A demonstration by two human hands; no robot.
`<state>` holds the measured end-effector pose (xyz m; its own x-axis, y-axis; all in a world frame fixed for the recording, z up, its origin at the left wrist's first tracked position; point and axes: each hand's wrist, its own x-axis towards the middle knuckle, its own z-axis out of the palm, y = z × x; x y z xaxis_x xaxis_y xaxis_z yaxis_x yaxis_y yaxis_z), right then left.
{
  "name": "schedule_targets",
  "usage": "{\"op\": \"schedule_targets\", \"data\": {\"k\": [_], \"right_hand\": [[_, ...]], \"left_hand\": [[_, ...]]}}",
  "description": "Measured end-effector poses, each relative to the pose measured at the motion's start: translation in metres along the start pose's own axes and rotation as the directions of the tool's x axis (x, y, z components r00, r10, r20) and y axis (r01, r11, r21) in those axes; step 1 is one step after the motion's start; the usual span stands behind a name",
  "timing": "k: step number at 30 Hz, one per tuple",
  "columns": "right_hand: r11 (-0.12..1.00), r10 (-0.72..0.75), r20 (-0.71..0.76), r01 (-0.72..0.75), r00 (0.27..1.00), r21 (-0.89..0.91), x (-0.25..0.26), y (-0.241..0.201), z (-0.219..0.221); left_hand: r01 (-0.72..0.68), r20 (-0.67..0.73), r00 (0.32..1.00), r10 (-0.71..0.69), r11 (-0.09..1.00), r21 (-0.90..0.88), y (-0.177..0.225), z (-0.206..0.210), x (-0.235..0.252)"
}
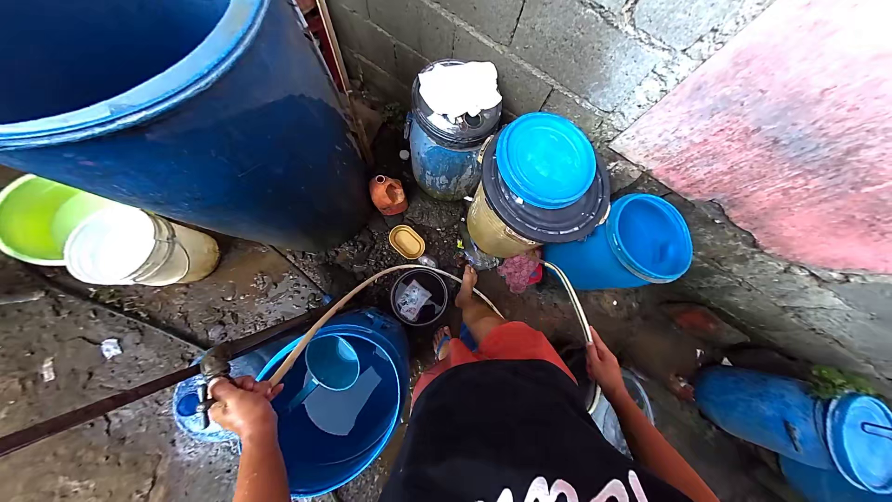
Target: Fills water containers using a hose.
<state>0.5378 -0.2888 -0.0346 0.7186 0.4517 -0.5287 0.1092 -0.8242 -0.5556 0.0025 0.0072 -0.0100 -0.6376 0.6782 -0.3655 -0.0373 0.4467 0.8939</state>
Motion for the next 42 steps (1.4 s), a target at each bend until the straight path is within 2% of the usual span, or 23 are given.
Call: {"op": "schedule_targets", "data": {"k": [4,10,28,38,42], "right_hand": [[0.995,0.051,0.081,-0.044,0.995,-0.085,0.000,0.004,0.007],[0.982,0.112,0.106,-0.094,0.988,-0.162,-0.004,0.008,0.008],[0.989,0.111,0.066,-0.103,0.992,-0.104,0.003,0.014,0.007],[0.989,0.091,0.099,-0.078,0.991,-0.129,0.012,-0.003,0.005],[0.986,0.105,0.025,-0.101,0.994,-0.134,0.012,-0.006,-0.002]], "left_hand": [[-0.011,0.023,1.000,0.011,1.000,-0.002,0.002,0.000,0.000],[-0.017,0.031,0.999,0.017,1.000,-0.002,0.000,-0.001,0.001],[-0.021,0.058,0.998,0.021,1.000,-0.001,0.000,-0.003,-0.002],[-0.007,0.050,0.999,0.007,1.000,-0.005,0.001,-0.003,-0.003],[0.001,0.045,0.999,-0.001,1.000,0.000,0.004,-0.002,-0.005]]}}
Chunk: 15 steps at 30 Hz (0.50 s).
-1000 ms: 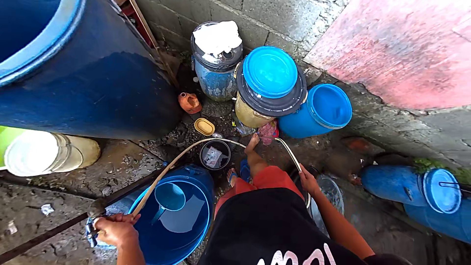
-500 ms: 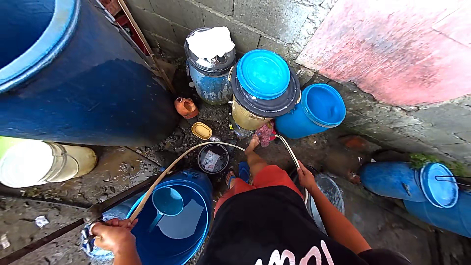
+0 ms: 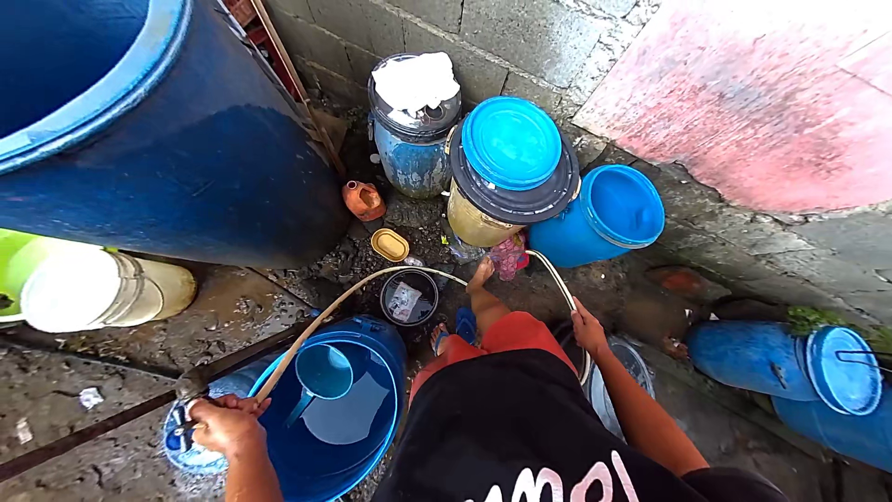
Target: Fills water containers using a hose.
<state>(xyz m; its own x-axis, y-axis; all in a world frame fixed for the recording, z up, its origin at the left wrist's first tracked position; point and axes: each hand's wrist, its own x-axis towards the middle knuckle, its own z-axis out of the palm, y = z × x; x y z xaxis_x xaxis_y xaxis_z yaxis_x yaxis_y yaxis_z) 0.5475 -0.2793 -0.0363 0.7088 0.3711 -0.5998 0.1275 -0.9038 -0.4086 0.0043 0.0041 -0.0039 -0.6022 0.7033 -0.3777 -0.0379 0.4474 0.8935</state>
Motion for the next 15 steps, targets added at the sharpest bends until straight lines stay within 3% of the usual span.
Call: {"op": "schedule_targets", "data": {"k": [15], "right_hand": [[0.974,0.106,-0.259,-0.048,0.960,0.221,-0.007,0.018,-0.042]], "left_hand": [[0.000,0.013,1.000,0.000,1.000,0.001,-0.003,0.000,0.005]]}}
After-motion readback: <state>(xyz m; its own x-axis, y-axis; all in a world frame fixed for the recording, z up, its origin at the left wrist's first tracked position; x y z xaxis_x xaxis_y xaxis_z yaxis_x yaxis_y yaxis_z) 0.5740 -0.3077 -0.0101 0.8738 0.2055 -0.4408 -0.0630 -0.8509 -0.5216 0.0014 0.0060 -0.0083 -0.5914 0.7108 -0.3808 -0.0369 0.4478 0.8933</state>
